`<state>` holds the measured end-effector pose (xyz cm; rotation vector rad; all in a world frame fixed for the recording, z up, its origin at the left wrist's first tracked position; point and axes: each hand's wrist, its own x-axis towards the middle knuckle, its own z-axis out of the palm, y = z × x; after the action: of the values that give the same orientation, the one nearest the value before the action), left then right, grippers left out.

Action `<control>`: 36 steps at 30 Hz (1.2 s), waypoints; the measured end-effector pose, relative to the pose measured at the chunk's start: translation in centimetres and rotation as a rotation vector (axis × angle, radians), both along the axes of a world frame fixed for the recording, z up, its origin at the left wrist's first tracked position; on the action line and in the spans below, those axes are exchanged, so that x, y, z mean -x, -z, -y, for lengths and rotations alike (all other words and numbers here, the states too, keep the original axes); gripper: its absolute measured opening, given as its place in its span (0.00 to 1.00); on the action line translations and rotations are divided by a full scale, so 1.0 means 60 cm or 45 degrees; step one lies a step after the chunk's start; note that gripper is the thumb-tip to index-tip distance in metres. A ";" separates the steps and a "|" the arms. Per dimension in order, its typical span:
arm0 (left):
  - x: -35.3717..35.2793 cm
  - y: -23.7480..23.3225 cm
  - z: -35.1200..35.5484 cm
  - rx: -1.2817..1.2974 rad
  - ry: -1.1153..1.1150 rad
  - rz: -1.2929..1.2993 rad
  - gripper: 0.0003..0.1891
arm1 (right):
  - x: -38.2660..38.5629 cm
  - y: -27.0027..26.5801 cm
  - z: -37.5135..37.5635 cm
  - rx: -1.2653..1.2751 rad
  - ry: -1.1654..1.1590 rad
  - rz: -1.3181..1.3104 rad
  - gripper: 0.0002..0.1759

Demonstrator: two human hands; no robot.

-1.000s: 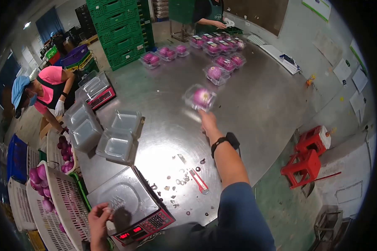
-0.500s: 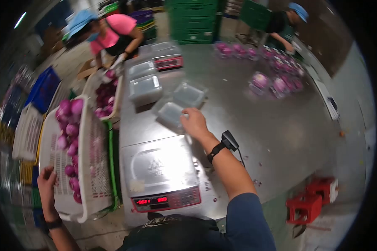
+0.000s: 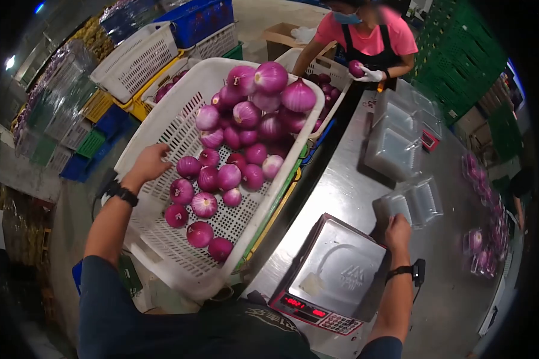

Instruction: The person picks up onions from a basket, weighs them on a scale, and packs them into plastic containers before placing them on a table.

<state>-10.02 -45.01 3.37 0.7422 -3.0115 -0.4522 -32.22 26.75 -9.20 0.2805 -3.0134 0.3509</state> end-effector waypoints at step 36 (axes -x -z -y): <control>-0.051 -0.204 -0.427 -0.913 1.667 -0.643 0.35 | -0.423 -0.370 0.394 1.847 -0.488 1.081 0.59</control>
<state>-6.95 -19.36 15.59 -1.3035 -2.3303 -1.4161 -6.85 3.11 12.99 0.6029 -2.2463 2.9406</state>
